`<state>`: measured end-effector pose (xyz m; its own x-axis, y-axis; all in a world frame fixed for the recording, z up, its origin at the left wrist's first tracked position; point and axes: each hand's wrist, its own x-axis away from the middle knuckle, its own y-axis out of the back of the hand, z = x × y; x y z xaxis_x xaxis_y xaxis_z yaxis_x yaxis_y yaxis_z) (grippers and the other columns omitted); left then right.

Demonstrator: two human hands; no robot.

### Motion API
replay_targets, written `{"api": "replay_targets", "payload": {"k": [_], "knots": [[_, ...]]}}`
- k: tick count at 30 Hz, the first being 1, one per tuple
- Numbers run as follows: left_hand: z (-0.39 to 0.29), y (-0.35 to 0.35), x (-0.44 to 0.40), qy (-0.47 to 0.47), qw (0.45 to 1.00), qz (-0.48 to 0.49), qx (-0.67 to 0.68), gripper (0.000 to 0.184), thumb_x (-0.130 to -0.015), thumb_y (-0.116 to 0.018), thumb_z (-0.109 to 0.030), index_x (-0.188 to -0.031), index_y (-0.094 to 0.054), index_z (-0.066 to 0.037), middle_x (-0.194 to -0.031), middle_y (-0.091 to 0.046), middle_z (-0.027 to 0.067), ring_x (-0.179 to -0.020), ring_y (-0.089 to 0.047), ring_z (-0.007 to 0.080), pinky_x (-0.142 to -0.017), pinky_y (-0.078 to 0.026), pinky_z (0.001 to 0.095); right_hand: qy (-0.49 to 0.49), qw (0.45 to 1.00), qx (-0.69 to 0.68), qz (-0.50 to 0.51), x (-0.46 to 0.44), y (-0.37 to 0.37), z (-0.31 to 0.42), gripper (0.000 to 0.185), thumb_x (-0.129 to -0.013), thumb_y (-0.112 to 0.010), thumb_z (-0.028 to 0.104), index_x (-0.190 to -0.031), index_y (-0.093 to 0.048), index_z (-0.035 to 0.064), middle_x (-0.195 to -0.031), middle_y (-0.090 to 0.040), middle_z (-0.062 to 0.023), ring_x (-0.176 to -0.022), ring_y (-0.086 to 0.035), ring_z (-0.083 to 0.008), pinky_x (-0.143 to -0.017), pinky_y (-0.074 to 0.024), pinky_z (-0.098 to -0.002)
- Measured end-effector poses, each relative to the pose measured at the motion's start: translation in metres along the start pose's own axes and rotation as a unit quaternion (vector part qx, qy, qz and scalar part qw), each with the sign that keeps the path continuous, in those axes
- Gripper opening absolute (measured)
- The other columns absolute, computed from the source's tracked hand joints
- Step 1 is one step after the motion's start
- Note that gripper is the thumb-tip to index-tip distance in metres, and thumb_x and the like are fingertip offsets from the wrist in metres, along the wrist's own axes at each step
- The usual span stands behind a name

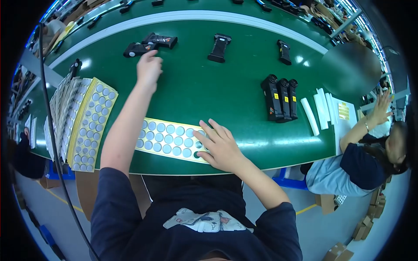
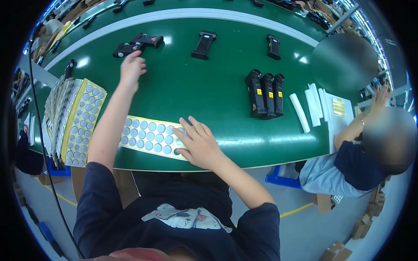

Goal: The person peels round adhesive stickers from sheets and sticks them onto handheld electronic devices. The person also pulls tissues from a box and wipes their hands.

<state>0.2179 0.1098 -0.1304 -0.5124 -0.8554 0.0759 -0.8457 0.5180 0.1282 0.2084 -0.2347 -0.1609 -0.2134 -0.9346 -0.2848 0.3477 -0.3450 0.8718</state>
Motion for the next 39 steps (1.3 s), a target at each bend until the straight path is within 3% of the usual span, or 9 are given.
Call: {"api": "replay_targets", "payload": {"k": [8, 13, 15, 18, 25, 30, 32, 36, 39], "knots": [[0.018, -0.101, 0.001, -0.286, 0.877, 0.075, -0.379, 0.052, -0.091, -0.065, -0.028, -0.138, -0.058, -0.008, -0.135, -0.061, 0.0166, -0.126, -0.057, 0.0345, -0.107, -0.044, 0.0458, -0.014, 1.0, 0.0, -0.023, -0.002, 0.003, 0.002, 0.056, -0.085, -0.072, 0.026, -0.138, -0.06, 0.0145, -0.151, -0.05, -0.0155, -0.137, -0.045, -0.0392, -0.11, -0.036, -0.0495], [-0.015, -0.159, -0.019, -0.212, 0.862, 0.091, -0.451, 0.062, -0.082, -0.069, -0.052, -0.124, -0.065, -0.006, -0.123, -0.069, 0.0182, -0.113, -0.067, 0.0394, -0.094, -0.054, 0.0519, -0.032, 0.997, -0.032, -0.065, -0.003, -0.008, 0.002, 0.052, -0.086, -0.071, 0.026, -0.135, -0.059, 0.0124, -0.144, -0.054, -0.0134, -0.135, -0.046, -0.0359, -0.108, -0.0378, -0.0499], [-0.007, -0.178, -0.042, -0.214, 0.819, 0.105, -0.521, 0.067, -0.081, -0.07, -0.041, -0.132, -0.057, 0.001, -0.129, -0.066, 0.0232, -0.118, -0.066, 0.039, -0.099, -0.054, 0.0486, -0.039, 0.996, -0.028, -0.08, 0.0, -0.008, 0.003, 0.048, -0.088, -0.07, 0.026, -0.132, -0.06, 0.0115, -0.14, -0.055, -0.0121, -0.135, -0.046, -0.0338, -0.107, -0.0378, -0.049], [0.013, -0.204, -0.101, -0.168, 0.837, 0.153, -0.498, 0.087, -0.078, -0.071, -0.022, -0.144, -0.025, 0.012, -0.13, -0.057, 0.0394, -0.122, -0.061, 0.0474, -0.103, -0.051, 0.0462, -0.05, 0.996, -0.033, -0.069, 0.003, -0.005, 0.006, 0.045, -0.094, -0.066, 0.028, -0.135, -0.059, 0.0128, -0.146, -0.05, -0.01, -0.14, -0.04, -0.0315, -0.11, -0.0344, -0.0475], [-0.042, -0.162, 0.017, 0.023, 0.946, 0.312, -0.083, 0.1, -0.083, -0.062, -0.014, -0.163, -0.003, -0.01, -0.086, -0.052, 0.0071, -0.067, -0.055, 0.0162, -0.053, -0.05, 0.0333, -0.05, 0.996, 0.013, -0.078, 0.004, -0.026, 0.001, 0.04, -0.097, -0.064, 0.03, -0.134, -0.06, 0.0144, -0.144, -0.051, -0.0088, -0.142, -0.037, -0.0322, -0.112, -0.0321, -0.0471], [-0.036, -0.112, 0.107, 0.038, 0.946, 0.313, 0.082, 0.096, -0.084, -0.061, -0.011, -0.164, -0.008, -0.019, -0.097, -0.054, 0.0063, -0.068, -0.056, 0.0141, -0.052, -0.049, 0.0302, 0.009, 0.986, -0.035, -0.161, 0.003, -0.027, -0.01, 0.021, -0.084, -0.07, 0.025, -0.102, -0.07, 0.0127, -0.118, -0.061, -0.0118, -0.12, -0.054, -0.0336, -0.099, -0.0421, -0.0478], [-0.038, -0.104, 0.138, 0.015, 0.931, 0.325, 0.166, 0.093, -0.084, -0.062, -0.008, -0.162, -0.014, -0.027, -0.097, -0.053, 0.0049, -0.066, -0.054, 0.0136, -0.051, -0.048, 0.0296, 0.016, 0.942, -0.05, -0.332, 0.006, -0.011, -0.034, 0.011, -0.075, -0.074, 0.022, -0.08, -0.069, 0.0137, -0.102, -0.063, -0.011, -0.103, -0.059, -0.0316, -0.088, -0.0463, -0.0467], [-0.001, -0.086, 0.139, -0.037, 0.943, 0.287, 0.167, 0.109, -0.078, -0.075, -0.001, -0.163, -0.01, -0.028, -0.102, -0.054, 0.0088, -0.068, -0.06, 0.0164, -0.056, -0.057, 0.0331, -0.084, 0.91, -0.179, -0.365, 0.001, 0.0, -0.052, 0.022, -0.071, -0.081, 0.008, -0.089, -0.069, 0.0091, -0.092, -0.064, -0.0092, -0.09, -0.06, -0.0313, -0.081, -0.0489, -0.0424], [0.035, -0.052, 0.14, -0.036, 0.956, 0.264, 0.126, 0.115, -0.078, -0.068, 0.006, -0.165, -0.001, -0.027, -0.114, -0.052, 0.0125, -0.07, -0.064, 0.0169, -0.059, -0.058, 0.0319, -0.169, 0.844, -0.387, -0.331, -0.019, -0.017, -0.05, 0.017, -0.084, -0.078, 0.002, -0.096, -0.065, 0.0043, -0.092, -0.065, -0.0038, -0.081, -0.061, -0.0123, -0.075, -0.0502, -0.0261]]}}
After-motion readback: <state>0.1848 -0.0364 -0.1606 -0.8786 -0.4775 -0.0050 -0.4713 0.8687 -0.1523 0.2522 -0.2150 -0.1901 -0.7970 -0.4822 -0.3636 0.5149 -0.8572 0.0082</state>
